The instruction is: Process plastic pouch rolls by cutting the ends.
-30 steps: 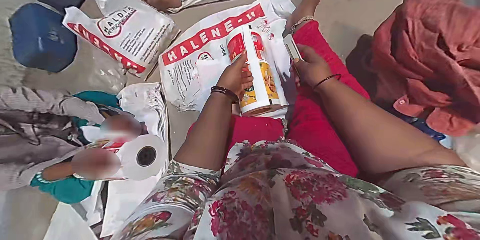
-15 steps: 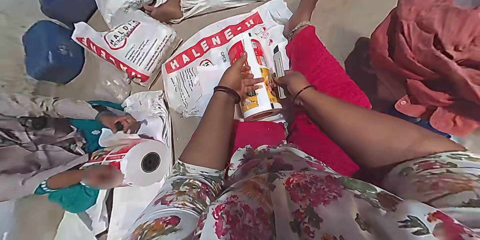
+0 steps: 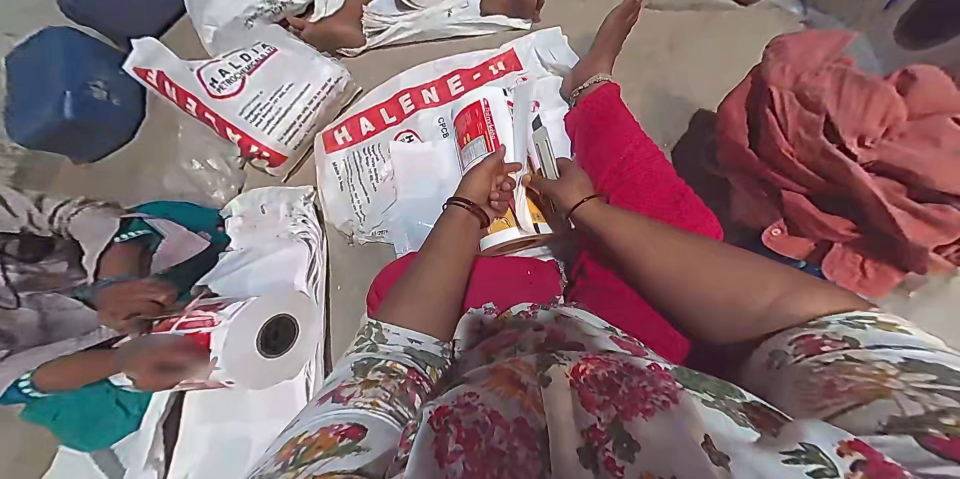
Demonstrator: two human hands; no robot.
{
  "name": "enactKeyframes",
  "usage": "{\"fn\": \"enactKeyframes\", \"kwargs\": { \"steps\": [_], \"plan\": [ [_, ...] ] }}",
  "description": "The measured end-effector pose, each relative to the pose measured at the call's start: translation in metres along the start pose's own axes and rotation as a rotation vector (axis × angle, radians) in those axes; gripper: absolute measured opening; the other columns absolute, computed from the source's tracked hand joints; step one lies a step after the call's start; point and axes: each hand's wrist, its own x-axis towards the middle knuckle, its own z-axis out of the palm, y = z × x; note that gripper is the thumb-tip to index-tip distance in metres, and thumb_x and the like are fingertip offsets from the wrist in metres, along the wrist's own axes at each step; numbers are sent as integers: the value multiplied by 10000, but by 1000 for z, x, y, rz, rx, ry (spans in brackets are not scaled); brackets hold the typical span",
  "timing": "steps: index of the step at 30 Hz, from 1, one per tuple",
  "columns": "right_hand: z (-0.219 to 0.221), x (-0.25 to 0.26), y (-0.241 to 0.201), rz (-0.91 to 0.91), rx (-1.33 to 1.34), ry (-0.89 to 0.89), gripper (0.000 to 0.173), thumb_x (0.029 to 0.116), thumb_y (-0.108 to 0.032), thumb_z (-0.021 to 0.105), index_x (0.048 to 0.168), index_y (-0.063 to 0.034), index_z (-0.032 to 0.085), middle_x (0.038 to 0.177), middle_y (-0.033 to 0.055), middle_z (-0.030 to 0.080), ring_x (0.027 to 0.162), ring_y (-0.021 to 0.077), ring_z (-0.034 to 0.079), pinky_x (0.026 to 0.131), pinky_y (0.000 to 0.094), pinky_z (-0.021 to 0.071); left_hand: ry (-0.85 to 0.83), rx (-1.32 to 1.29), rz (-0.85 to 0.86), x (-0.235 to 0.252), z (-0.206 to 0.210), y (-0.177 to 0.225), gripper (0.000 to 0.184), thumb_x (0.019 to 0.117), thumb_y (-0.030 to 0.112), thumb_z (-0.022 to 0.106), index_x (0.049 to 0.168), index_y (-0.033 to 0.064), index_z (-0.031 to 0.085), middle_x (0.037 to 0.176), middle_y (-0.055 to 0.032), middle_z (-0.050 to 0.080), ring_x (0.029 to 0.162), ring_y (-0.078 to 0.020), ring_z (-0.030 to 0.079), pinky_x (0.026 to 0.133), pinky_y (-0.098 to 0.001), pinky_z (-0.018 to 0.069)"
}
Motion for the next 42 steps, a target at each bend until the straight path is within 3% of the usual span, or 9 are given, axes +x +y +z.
{"fn": "enactKeyframes", "kwargs": {
  "steps": [6,9,14,20,27,30,33,36,42],
  "plan": [
    [6,27,-37,-65,-147,18,549,948,-470,710,1233,-11,608,1000,187,688,891,316,674,820,546,545,149,223,202,-19,-24,-4,344,1101,328,410,1252,113,632,756,6,567,506,-78,458,450,-223,397],
    [12,34,-41,-97,-259,33,612,909,-576,717,1188,-42,610,909,144,667,779,276,649,723,510,542,254,1039,276,-25,-27,0,298,1062,180,524,1316,136,673,1170,-126,717,1018,-242,702,888,-463,574],
    [24,31,-49,-115,-440,86,535,938,-465,725,1212,-26,591,921,216,674,829,387,670,722,608,538,288,1452,623,-17,-6,-21,223,944,79,644,1125,96,772,1191,-163,684,1222,-401,586,1011,-584,495],
    [10,49,-50,-49,-491,156,482,866,-215,789,1258,-13,594,960,223,690,801,371,682,727,590,561,115,1256,427,-43,14,-2,348,986,87,552,1327,92,619,1439,-110,580,1184,-304,665,940,-533,569],
    [-66,59,-39,273,-930,383,540,908,-237,726,1367,-8,556,1318,270,613,1208,428,621,980,637,495,102,630,430,-36,-14,1,370,947,64,635,1316,79,639,1514,-167,495,1355,-304,524,1090,-516,462],
    [-50,42,-53,61,-769,374,495,916,-174,734,1328,26,545,1155,296,647,1025,463,658,870,663,519,39,217,330,-36,-10,-1,391,982,170,643,1354,56,599,1382,-195,573,1220,-306,593,1007,-528,502],
    [-18,20,-63,-32,-593,71,435,931,-257,766,1231,-2,582,860,155,670,669,256,649,640,462,566,64,-136,311,-37,-9,-6,386,1025,288,544,1344,72,574,1389,-133,572,1276,-262,557,1025,-530,485],
    [14,2,-57,-36,-612,-159,475,896,-313,804,1199,-12,598,849,112,658,687,204,636,678,419,559,125,-285,334,-38,-11,-10,462,1067,414,466,1405,105,521,1433,-133,525,1297,-304,531,974,-575,501],
    [-9,-6,-46,-3,-607,27,365,881,-141,761,1187,-6,615,846,139,661,680,240,644,668,455,559,181,-278,327,-33,-14,-7,431,1102,377,403,1386,76,523,1372,-135,559,1281,-279,556,995,-563,500]
  ]
}}
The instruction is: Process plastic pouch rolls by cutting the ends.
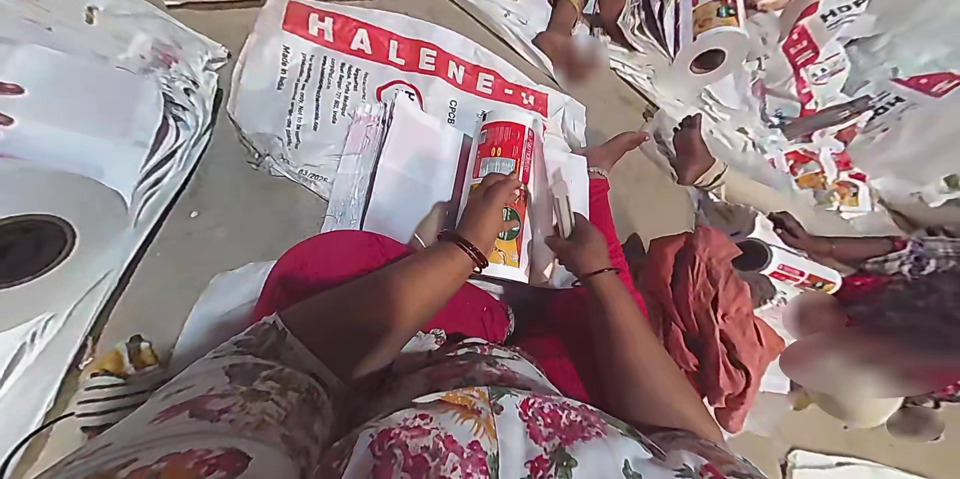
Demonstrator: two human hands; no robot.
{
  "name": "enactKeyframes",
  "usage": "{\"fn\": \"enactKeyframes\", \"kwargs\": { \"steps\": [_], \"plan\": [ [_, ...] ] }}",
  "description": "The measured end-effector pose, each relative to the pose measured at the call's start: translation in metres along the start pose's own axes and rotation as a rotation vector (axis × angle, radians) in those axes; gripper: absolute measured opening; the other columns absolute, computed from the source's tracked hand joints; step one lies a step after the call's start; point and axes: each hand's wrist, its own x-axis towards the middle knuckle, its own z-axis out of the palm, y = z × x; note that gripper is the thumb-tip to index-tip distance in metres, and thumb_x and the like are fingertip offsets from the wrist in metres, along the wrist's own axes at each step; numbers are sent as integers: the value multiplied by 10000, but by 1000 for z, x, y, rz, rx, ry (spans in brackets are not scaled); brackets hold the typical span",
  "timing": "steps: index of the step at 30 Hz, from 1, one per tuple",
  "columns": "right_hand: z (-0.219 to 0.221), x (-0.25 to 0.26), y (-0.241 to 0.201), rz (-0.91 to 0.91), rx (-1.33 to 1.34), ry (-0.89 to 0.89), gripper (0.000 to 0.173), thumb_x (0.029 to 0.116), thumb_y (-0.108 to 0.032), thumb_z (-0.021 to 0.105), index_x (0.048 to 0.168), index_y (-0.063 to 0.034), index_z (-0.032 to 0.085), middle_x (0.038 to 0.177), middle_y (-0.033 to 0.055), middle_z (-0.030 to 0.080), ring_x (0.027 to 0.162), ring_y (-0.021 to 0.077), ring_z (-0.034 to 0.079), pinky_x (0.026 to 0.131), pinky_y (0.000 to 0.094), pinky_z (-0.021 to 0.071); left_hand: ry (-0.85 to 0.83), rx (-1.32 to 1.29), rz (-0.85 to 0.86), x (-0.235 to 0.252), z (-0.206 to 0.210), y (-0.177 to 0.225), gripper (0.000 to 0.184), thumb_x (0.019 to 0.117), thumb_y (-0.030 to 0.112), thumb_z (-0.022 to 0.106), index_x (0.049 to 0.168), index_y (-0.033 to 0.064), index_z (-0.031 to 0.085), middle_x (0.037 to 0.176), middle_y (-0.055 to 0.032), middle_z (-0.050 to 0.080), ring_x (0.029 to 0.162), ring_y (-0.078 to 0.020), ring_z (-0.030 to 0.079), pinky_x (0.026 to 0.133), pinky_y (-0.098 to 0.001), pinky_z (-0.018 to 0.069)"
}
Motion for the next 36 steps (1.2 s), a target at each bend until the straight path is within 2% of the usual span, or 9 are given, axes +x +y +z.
{"fn": "enactKeyframes", "kwargs": {
  "steps": [5,8,13,15,19,23,27,31,36],
  "plan": [
    [-30,8,49,239,-370,26,495,885,-222,757,1304,-12,601,1148,244,678,1088,411,656,945,639,494,-63,164,-14,10,-6,-4,407,1105,322,460,1361,16,539,1395,-181,568,1266,-269,585,991,-503,533],
    [-30,7,37,254,-532,101,481,907,-210,719,1334,-29,594,1266,254,645,1193,428,628,971,641,496,-98,382,18,22,-12,-3,285,1060,228,566,1235,6,603,1293,-193,597,1121,-307,654,890,-522,587],
    [-15,1,4,-86,-156,241,406,918,-172,763,1251,0,608,1060,206,692,861,330,714,771,537,598,-21,1042,208,37,-34,13,219,1004,128,590,1174,69,715,1468,-184,539,1397,-396,461,1139,-613,377],
    [5,22,21,-34,91,38,491,928,-182,763,1358,-40,572,1123,184,690,878,287,711,781,496,609,-14,1088,164,46,-42,13,265,1009,138,591,1237,48,693,1415,-227,572,1349,-443,505,1091,-662,407],
    [37,70,42,184,-31,-8,578,920,-322,759,1335,30,564,1142,269,672,1044,409,670,926,614,529,-44,1043,63,53,-45,12,376,1009,130,580,1378,60,608,1441,-259,546,1342,-460,513,1080,-676,404],
    [10,74,-10,89,35,108,626,907,-242,802,1386,-3,476,1034,201,686,759,298,709,719,494,613,-50,1084,38,51,-46,13,463,1004,174,621,1454,98,543,1557,-230,437,1377,-456,486,1079,-657,427],
    [-16,102,-49,14,-25,48,584,1087,-327,511,1578,-103,289,1011,200,662,627,266,646,595,464,578,-84,1126,3,58,-51,9,578,1004,219,615,1548,130,442,1609,-217,382,1385,-440,497,1081,-656,435],
    [-19,114,-89,18,-97,-33,630,1117,-245,413,1660,-266,94,1140,214,659,740,326,679,636,516,585,-88,1155,-10,64,-54,11,604,993,189,607,1565,158,417,1603,-224,387,1352,-447,530,1044,-662,466],
    [-18,122,-108,30,-225,-93,580,1131,-316,367,1656,-371,125,1092,212,658,712,310,667,629,502,577,-107,1140,7,64,-55,16,596,995,162,585,1567,139,419,1583,-233,414,1366,-446,516,1055,-663,455]
  ]
}}
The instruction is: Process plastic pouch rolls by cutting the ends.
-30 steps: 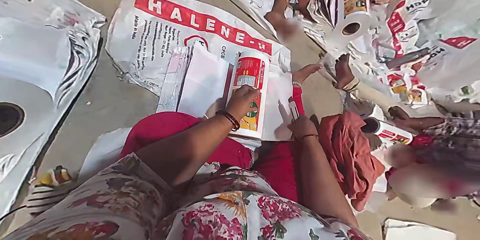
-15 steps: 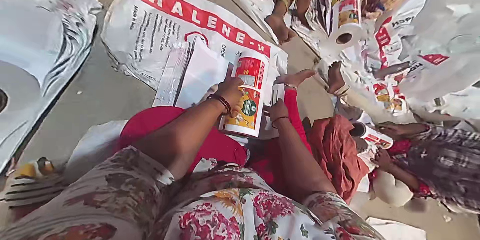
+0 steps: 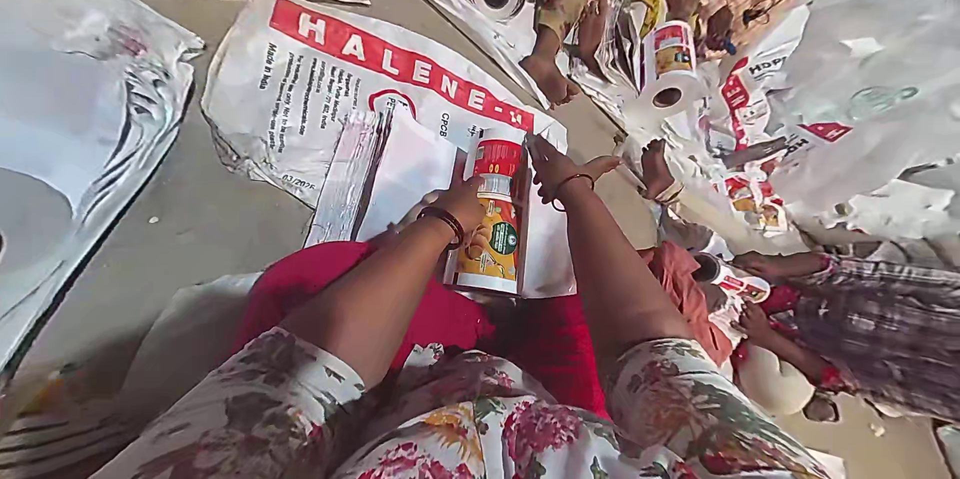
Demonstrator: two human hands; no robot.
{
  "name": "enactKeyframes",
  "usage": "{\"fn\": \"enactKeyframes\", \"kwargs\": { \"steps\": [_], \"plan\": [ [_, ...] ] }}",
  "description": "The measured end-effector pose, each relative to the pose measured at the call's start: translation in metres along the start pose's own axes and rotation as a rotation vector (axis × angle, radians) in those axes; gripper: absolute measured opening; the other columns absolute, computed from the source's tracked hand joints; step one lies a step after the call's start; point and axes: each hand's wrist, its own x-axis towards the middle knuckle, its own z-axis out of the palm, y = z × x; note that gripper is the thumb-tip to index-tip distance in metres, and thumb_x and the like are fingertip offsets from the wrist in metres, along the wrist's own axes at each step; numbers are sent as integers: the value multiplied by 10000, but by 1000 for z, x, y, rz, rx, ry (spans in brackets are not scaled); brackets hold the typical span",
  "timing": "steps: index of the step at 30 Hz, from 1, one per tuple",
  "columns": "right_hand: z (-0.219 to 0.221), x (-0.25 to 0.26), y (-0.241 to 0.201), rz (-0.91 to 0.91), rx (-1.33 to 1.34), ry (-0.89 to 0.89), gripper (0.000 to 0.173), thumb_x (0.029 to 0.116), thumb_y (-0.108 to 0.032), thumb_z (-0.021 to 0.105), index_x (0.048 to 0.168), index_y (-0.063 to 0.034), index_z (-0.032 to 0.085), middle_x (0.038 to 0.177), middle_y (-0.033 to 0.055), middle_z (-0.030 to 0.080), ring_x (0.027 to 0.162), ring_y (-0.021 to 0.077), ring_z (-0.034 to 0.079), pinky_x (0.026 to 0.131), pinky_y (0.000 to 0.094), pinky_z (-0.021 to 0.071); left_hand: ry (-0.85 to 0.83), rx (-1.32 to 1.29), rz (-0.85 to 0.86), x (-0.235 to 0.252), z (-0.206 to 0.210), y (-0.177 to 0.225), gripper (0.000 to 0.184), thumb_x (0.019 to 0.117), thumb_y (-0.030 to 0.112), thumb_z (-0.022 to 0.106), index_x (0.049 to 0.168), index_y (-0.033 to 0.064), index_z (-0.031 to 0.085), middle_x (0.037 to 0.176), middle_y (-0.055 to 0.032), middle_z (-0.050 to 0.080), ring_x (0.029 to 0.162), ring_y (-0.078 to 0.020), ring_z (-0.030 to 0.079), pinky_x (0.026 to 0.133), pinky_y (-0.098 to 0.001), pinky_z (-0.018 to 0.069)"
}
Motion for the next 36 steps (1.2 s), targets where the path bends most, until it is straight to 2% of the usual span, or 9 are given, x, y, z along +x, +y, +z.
{"fn": "enactKeyframes", "kwargs": {
  "steps": [7,15,18,21,25,28,31,33,36],
  "plan": [
    [9,-1,-9,29,-50,31,586,1125,-328,372,1662,-330,137,1159,259,643,822,376,688,706,564,581,-20,36,-44,-2,1,3,625,1001,210,598,1586,143,386,1563,-251,420,1329,-470,532,1019,-675,473],
    [11,3,-12,24,-108,44,587,1124,-307,362,1662,-329,129,1185,257,643,845,386,695,714,577,583,-36,45,-40,-3,1,3,655,993,207,609,1597,138,365,1539,-247,446,1379,-453,489,1038,-686,448],
    [-3,7,-14,0,-146,-17,564,1125,-285,360,1657,-280,175,1178,260,631,847,385,681,720,562,579,-26,64,-34,-4,3,4,649,993,203,601,1594,133,367,1523,-249,460,1362,-449,507,1032,-674,460],
    [-15,9,-23,-39,-219,-62,470,1136,-279,333,1597,-190,313,1107,240,612,775,343,623,691,530,541,-20,97,-34,-11,-1,7,621,1017,225,580,1594,139,368,1518,-249,469,1316,-443,552,1023,-646,476],
    [-17,4,-31,-37,-223,-88,424,1130,-246,344,1548,-178,365,1090,205,579,766,296,577,669,490,517,-15,140,-25,-8,4,2,633,1031,276,564,1612,167,339,1540,-255,448,1272,-456,586,984,-666,496],
    [-17,2,-29,-53,-250,-106,457,1125,-231,329,1581,-205,310,1070,197,588,760,295,596,672,492,533,5,173,14,-2,11,-8,659,1019,285,562,1623,178,321,1533,-268,457,1239,-473,605,964,-687,502],
    [-14,-1,-20,-70,-220,-122,469,1132,-235,328,1595,-199,263,1019,174,570,690,257,558,619,453,514,-5,173,59,-5,12,-5,677,1035,283,557,1629,110,284,1541,-292,435,1275,-489,574,999,-689,477],
    [-8,-6,-16,-63,-220,-125,510,1124,-215,349,1613,-187,206,1056,199,583,722,280,585,650,477,530,-19,192,89,-6,14,-8,685,1044,304,560,1627,89,271,1550,-301,411,1311,-493,544,1026,-682,466],
    [2,-20,-10,-38,-159,-123,615,1117,-214,366,1658,-234,76,1155,234,592,809,319,612,715,513,539,-38,207,124,-7,14,-8,707,1040,299,578,1628,74,256,1545,-302,415,1331,-482,531,1056,-676,446]
  ]
}}
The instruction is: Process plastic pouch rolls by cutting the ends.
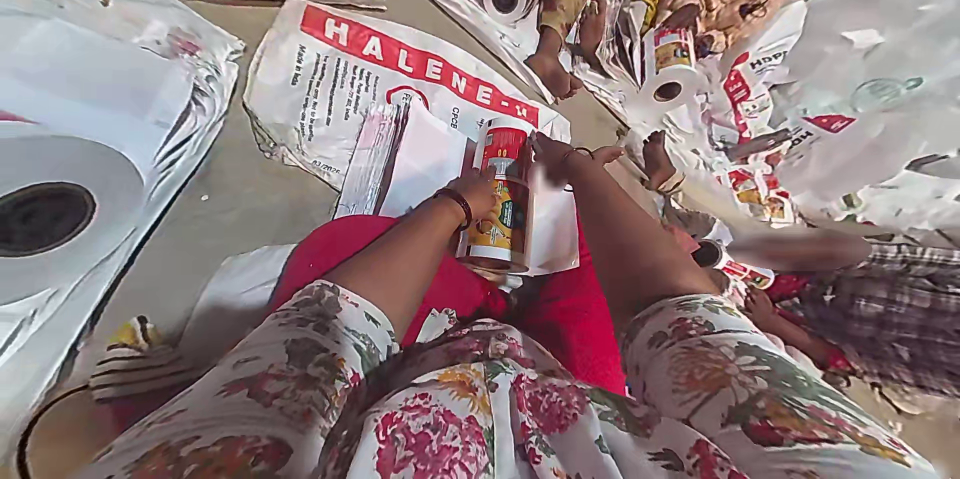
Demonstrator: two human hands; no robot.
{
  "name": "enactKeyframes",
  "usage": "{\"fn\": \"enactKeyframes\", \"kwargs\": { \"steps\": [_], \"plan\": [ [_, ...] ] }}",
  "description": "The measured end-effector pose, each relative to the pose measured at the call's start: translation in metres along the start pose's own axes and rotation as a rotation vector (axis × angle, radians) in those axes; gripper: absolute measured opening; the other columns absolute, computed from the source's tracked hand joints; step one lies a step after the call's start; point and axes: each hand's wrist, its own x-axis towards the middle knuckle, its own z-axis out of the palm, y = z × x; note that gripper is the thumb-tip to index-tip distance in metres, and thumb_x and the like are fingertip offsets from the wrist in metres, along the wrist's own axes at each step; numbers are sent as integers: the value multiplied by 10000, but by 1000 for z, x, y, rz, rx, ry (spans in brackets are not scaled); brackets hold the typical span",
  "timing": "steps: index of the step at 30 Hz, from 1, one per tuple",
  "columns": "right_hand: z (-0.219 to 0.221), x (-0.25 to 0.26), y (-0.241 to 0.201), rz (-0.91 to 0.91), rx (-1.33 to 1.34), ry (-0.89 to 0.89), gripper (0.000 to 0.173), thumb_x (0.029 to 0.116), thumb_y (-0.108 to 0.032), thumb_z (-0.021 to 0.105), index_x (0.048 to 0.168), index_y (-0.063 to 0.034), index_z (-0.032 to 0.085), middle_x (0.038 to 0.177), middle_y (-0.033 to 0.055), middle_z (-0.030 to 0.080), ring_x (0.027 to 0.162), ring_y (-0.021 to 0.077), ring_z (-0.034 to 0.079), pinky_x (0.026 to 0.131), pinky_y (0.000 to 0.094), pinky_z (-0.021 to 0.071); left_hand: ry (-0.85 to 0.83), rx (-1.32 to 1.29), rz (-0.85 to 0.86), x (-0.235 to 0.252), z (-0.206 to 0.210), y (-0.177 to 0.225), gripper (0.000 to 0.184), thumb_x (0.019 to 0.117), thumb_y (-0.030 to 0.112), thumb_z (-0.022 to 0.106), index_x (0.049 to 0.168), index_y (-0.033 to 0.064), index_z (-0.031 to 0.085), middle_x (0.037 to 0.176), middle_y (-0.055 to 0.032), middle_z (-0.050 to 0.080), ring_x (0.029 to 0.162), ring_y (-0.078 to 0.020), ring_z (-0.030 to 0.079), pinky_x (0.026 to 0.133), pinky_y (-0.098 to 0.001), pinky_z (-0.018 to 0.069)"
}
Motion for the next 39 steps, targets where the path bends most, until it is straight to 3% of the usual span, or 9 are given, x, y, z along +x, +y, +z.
{"fn": "enactKeyframes", "kwargs": {
  "steps": [6,14,19,21,23,25,26,29,39],
  "plan": [
    [23,-47,0,13,20,-78,605,1139,-250,331,1654,-289,15,1151,221,564,813,312,590,710,515,535,11,-49,42,-2,-2,-5,705,1040,293,592,1626,72,268,1552,-277,436,1350,-452,535,1092,-647,437],
    [63,-112,15,29,-68,-130,672,1132,-252,366,1658,-301,-50,1144,261,615,798,360,661,690,540,567,93,-19,71,-14,-5,-6,477,1028,237,581,1492,139,533,1426,-169,616,1332,-381,581,1105,-640,429],
    [101,-176,25,-163,-419,-202,850,1010,-92,586,1649,-145,29,1155,297,651,920,478,692,823,655,537,121,6,66,-26,-6,-7,396,1036,194,530,1421,134,598,1375,-158,653,1307,-369,602,1093,-629,446],
    [114,-208,41,-245,-400,-279,735,1046,-120,546,1651,-149,129,1143,269,671,964,468,687,848,664,530,129,-4,78,-28,0,-3,393,1025,182,531,1406,119,607,1373,-160,651,1305,-356,604,1098,-612,451],
    [130,-239,57,-368,-262,-387,540,1065,-112,517,1585,-172,384,1255,211,650,1048,396,664,885,614,523,156,18,121,-26,4,-2,387,1028,195,545,1395,92,615,1400,-152,633,1333,-327,583,1132,-565,436],
    [139,-258,65,-352,-129,-339,518,1092,-201,486,1599,-217,382,1351,177,637,1133,371,664,948,599,517,206,68,234,-22,6,-6,376,1029,211,557,1368,74,647,1485,-140,576,1421,-313,503,1203,-514,367],
    [136,-263,68,-307,-50,-248,553,1082,-210,516,1610,-217,352,1284,180,669,1068,365,689,915,589,541,208,91,278,-24,8,-7,373,1037,239,549,1364,96,656,1545,-130,520,1474,-325,428,1227,-516,314],
    [119,-252,90,-125,396,-30,600,1108,-193,456,1654,-288,227,868,160,650,550,242,584,494,424,530,204,130,423,-30,12,-3,341,1071,309,501,1303,151,695,1588,-88,476,1532,-379,305,1230,-585,263],
    [138,-174,145,-202,1189,-19,604,1086,-179,376,1645,-308,186,845,36,573,501,110,485,402,259,428,321,136,692,-9,39,-3,331,1058,327,490,1107,157,769,1418,-36,627,1473,-322,401,1212,-594,276]
  ]
}}
